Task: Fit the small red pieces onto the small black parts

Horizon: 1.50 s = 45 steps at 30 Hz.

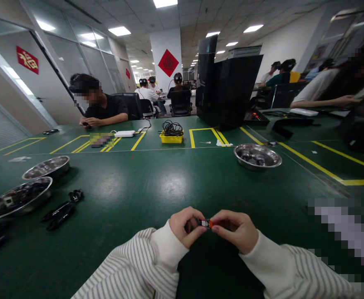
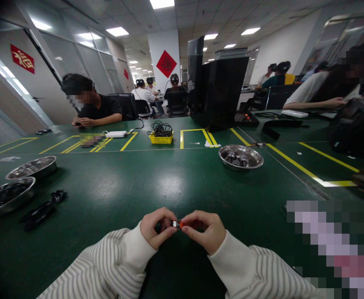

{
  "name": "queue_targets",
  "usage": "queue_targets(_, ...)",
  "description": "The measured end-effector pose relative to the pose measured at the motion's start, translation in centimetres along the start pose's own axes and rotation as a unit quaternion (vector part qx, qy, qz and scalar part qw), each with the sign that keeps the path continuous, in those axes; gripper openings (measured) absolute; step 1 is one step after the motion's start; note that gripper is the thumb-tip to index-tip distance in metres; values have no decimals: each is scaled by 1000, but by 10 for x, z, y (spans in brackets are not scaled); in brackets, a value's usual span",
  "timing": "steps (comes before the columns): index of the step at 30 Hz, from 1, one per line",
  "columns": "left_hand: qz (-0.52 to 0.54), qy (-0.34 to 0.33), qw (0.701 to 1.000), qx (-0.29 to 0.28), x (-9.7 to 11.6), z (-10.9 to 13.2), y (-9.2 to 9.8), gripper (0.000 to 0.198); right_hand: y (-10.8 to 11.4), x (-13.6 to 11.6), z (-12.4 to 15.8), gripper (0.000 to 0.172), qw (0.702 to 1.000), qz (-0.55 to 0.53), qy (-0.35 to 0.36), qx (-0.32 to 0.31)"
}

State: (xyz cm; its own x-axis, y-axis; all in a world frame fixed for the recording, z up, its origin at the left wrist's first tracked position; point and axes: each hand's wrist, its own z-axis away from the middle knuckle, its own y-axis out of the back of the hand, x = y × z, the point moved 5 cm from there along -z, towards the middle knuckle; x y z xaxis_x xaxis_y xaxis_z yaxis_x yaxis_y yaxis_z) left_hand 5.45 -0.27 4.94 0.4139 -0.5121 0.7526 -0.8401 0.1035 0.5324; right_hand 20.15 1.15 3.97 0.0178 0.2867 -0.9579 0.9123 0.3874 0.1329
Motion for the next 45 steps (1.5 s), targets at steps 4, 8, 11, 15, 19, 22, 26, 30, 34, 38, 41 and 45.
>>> queue_targets(4, 18, -8, 1000, -13, 3, 1, 0, 17, 1, -3, 1, 11, 1000, -4, 15, -9)
queue_targets(8, 15, -22, 999, -19, 3, 3, 1, 17, 1, -6, 1, 11, 999, -5, 28, -26)
queue_targets(11, 15, -33, 999, -18, 4, 4, 1, 16, 2, -8, 1, 10, 999, -20, 27, -15)
queue_targets(15, 13, -40, 999, -18, 6, 4, 1, 15, 0, -5, 1, 7, 1000, -27, 4, -7)
queue_targets(19, 7, -41, 999, -23, 7, 3, 2, 15, -1, -3, 1, 8, 1000, -27, -8, 1)
queue_targets(22, 5, -54, 998, -18, 8, 3, 2, 14, -2, -3, 1, 10, 999, -37, -14, 18)
queue_targets(26, 2, -67, 998, -7, 9, 2, 2, 14, -5, -4, 1, 13, 997, -72, -36, 18)
queue_targets(30, -6, -59, 998, -2, 10, 2, 2, 15, -7, -1, 0, 19, 988, -122, -97, 10)
queue_targets(34, -9, -49, 999, -9, 10, 1, 3, 15, -8, 2, 0, 22, 976, -158, -150, 12)
queue_targets(38, -3, -45, 999, -10, 10, 2, 3, 15, -9, 1, -1, 21, 973, -169, -156, 11)
queue_targets(41, 3, -50, 999, -8, 10, 2, 3, 15, -8, 1, -1, 19, 976, -161, -144, 4)
queue_targets(45, 1, -74, 997, -1, 12, 3, 3, 12, -6, 2, 0, 15, 983, -142, -115, 6)
